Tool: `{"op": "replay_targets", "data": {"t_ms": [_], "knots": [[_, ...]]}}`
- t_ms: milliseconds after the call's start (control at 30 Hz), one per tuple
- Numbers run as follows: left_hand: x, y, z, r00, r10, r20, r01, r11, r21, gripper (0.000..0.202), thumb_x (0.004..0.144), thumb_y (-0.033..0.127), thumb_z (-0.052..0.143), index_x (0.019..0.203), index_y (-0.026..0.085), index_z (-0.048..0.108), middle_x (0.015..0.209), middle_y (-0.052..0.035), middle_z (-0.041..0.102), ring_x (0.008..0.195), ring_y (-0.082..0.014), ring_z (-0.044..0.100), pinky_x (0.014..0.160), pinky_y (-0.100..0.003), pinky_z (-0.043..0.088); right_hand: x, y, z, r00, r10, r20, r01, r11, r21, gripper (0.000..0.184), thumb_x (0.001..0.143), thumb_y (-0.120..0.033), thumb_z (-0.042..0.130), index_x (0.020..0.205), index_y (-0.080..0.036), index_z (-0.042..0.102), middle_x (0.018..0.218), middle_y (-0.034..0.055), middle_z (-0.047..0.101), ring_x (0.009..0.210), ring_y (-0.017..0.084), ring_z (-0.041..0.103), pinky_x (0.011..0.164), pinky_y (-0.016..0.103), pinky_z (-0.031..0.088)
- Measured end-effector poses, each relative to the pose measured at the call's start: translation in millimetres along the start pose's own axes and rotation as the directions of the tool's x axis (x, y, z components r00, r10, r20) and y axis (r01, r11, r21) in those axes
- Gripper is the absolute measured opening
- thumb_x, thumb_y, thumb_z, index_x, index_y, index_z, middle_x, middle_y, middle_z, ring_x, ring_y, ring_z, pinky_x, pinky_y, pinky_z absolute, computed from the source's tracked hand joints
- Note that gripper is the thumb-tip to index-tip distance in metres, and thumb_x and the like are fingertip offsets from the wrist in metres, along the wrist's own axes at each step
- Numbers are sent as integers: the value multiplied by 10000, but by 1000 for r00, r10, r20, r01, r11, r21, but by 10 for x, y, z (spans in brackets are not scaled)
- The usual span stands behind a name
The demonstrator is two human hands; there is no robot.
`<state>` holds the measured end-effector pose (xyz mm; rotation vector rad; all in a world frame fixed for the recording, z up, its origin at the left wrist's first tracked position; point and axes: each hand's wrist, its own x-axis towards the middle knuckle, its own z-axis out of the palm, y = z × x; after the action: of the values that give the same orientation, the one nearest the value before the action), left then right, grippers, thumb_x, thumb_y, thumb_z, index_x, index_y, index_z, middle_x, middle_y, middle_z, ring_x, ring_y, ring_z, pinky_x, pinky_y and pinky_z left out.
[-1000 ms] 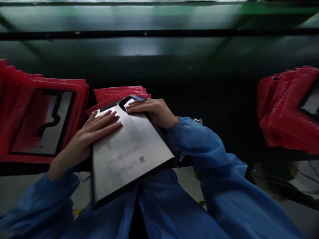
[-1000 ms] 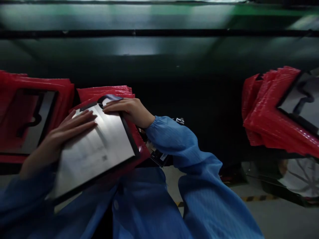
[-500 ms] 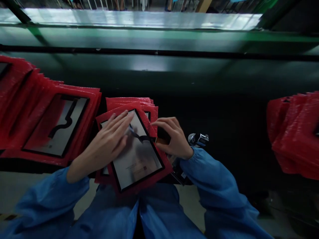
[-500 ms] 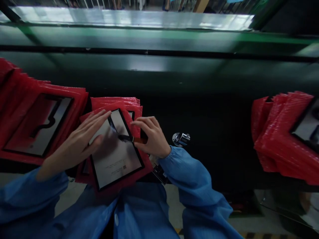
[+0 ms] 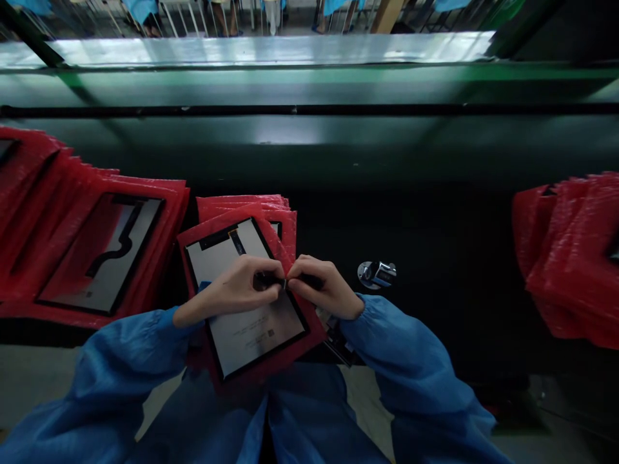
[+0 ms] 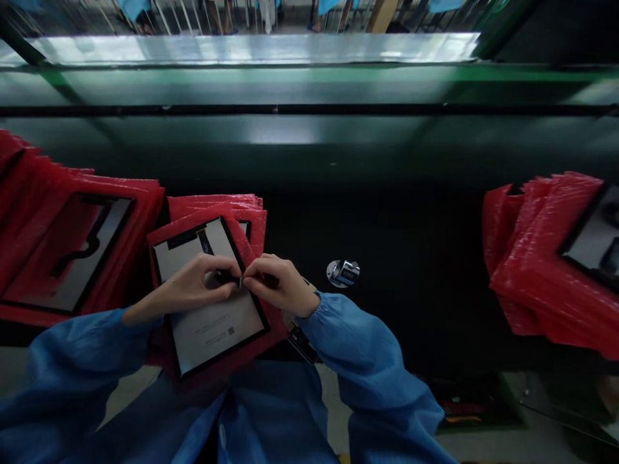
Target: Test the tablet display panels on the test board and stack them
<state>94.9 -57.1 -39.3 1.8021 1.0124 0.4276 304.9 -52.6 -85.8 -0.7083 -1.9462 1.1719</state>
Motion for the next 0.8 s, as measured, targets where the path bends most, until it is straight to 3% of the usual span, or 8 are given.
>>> {"op": "replay_targets", "data": {"t_ms": [133, 300, 400, 467, 567, 633, 700, 800], "knots": [[24, -42, 27, 1000, -14, 12, 14, 999, -43, 58, 770, 180, 519, 722, 177, 488, 684, 40, 449, 644, -113, 405, 583, -245, 333, -14, 20, 31, 1000, -28, -5, 27, 999, -18, 220, 969, -325, 538, 816, -176, 589, 751, 17, 573, 732, 141, 520, 683, 266, 430], [26, -41, 78, 1000, 10, 6, -10, 1000, -1, 60, 786, 186, 538, 731, 183, 515, 706, 20, 512, 673, -139, 463, 611, -270, 362, 15, -2, 60, 999, -53, 1, 53, 998, -43, 211, 976, -309, 536, 827, -175, 601, 752, 17, 579, 726, 139, 536, 670, 259, 453], [-146, 31, -8, 980, 94, -173, -88, 995, 46, 72, 839, 208, 555, 780, 186, 589, 808, -14, 632, 783, -173, 570, 735, -294, 434, -48, -81, -50, 996, -76, -54, 71, 994, -86, 170, 980, -282, 538, 869, -191, 627, 787, 23, 627, 771, 154, 580, 724, 281, 484], [-375, 35, -150, 901, 113, -418, -91, 993, 72, 152, 900, 276, 525, 933, 193, 647, 1007, -48, 681, 973, -211, 610, 888, -327, 446, -188, -127, -220, 977, -72, -198, 33, 980, -196, 152, 990, -282, 514, 992, -213, 649, 942, 51, 670, 909, 188, 618, 834, 335, 499], [-794, -137, -378, 688, -160, -707, 265, 964, 40, 336, 938, 448, 432, 1039, 204, 641, 976, -64, 690, 908, -238, 642, 790, -342, 489, -506, -94, -566, 814, -34, -580, -266, 866, -424, 245, 991, -361, 487, 1135, -233, 638, 1177, 106, 635, 1141, 283, 569, 1014, 480, 430], [-1017, -357, -446, 597, -434, -675, 634, 770, 65, 405, 906, 537, 395, 878, 210, 633, 717, -52, 654, 697, -260, 628, 640, -348, 450, -711, 9, -782, 678, 153, -719, -570, 727, -383, 345, 949, -448, 545, 1216, -238, 607, 1304, 135, 579, 1209, 346, 530, 1035, 535, 415], [-1133, -585, -415, 562, -557, -611, 771, 621, 143, 433, 901, 553, 359, 852, 214, 624, 738, -80, 675, 754, -303, 650, 683, -368, 438, -854, 135, -933, 582, 447, -680, -708, 690, -152, 448, 924, -516, 557, 1297, -268, 543, 1403, 141, 514, 1235, 363, 531, 1018, 528, 453], [-1116, -786, -245, 604, -552, -575, 709, 702, 71, 426, 935, 549, 346, 968, 225, 621, 966, -94, 712, 981, -316, 657, 812, -365, 447, -930, 262, -1010, 544, 670, -505, -730, 675, 109, 437, 916, -574, 530, 1291, -349, 528, 1405, 108, 531, 1256, 343, 546, 1004, 487, 503]]}}
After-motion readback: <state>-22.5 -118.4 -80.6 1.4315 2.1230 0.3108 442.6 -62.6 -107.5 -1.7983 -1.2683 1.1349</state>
